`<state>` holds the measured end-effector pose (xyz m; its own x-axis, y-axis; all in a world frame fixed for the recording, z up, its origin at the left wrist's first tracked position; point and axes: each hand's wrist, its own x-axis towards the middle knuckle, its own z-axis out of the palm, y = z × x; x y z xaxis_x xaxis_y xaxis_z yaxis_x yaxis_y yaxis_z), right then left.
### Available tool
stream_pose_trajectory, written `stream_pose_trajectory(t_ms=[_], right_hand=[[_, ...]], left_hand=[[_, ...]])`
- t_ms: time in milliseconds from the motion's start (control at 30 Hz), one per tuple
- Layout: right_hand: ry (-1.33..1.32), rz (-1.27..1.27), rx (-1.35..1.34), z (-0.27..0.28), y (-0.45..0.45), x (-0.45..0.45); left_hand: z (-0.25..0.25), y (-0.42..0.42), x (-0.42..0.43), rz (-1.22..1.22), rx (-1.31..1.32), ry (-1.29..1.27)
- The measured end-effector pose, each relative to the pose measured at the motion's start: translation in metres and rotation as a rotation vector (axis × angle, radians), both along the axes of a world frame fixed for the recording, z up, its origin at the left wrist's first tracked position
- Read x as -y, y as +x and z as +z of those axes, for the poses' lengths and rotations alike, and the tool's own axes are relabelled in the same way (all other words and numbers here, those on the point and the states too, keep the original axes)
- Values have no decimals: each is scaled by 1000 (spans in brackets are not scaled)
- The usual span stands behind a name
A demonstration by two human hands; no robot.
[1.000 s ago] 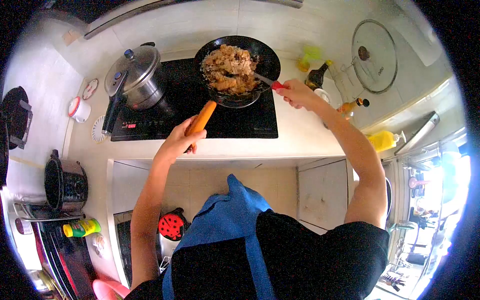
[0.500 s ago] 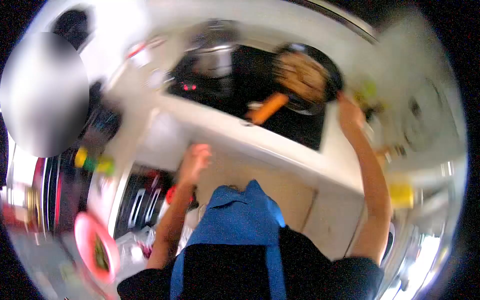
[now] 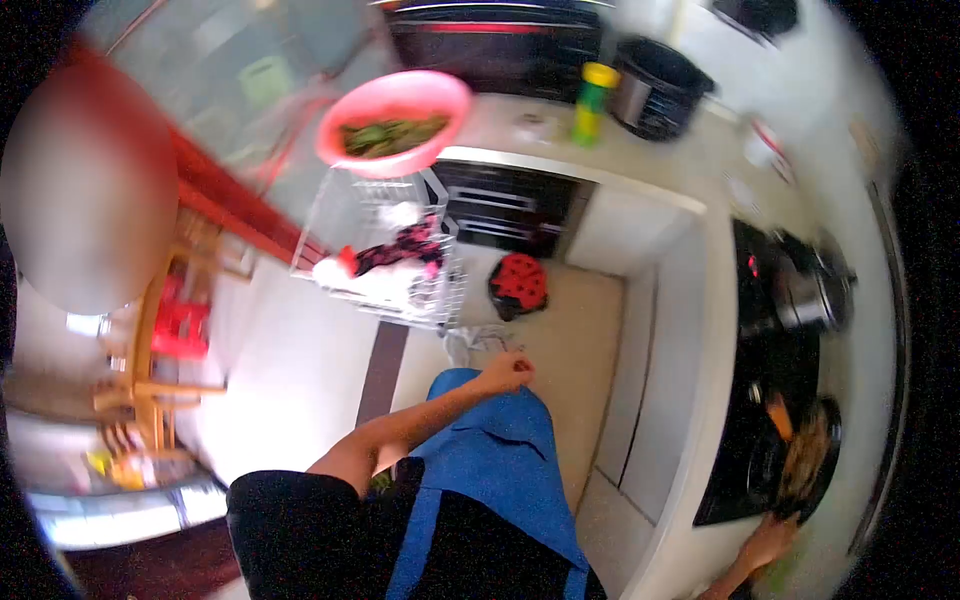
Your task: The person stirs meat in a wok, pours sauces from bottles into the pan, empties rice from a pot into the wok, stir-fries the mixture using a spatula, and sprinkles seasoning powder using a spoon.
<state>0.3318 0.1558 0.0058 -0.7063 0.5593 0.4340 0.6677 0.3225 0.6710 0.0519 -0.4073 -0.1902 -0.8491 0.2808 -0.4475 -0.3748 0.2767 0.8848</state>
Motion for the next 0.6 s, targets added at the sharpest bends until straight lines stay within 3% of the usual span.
stream_pose_trajectory(t_ms=[33,67,133,200,267,300,333,367,400,467,500,533,600], right_hand=[[-172,177,-180,24,-45,35],[-609,317,-543,44,-93,88],[-1602,460,-468,40,-155,138],[-2129,562,-176,23,-211,259],[-2181,562,369,-65,-252,319],[-1688,871,649,-93,-275,365],[-1137,1121,831,-106,-285,421],[-1628,987,710,-101,-292,490],[-2097,776,564,-91,-294,563],[-1699,1647,686,-99,-301,691],[-1781,1709,753,-102,-302,755],[-1860,1769,821,-100,-303,815],[-1957,1786,915,-87,-289,928]], left_hand=[[0,8,16,-26,-42,-4],[0,14,35,-49,-86,-13],[14,28,66,32,-55,-89],[23,39,111,107,-25,54],[31,48,177,157,-20,-68],[33,56,209,134,14,-179],[7,72,242,349,-151,-160],[-23,86,276,552,-318,-137],[-22,100,323,645,-194,-201],[-35,132,414,882,-51,-327],[-7,144,450,1027,78,-392],[-49,154,490,1156,32,-367],[-27,175,550,1365,36,-419]])
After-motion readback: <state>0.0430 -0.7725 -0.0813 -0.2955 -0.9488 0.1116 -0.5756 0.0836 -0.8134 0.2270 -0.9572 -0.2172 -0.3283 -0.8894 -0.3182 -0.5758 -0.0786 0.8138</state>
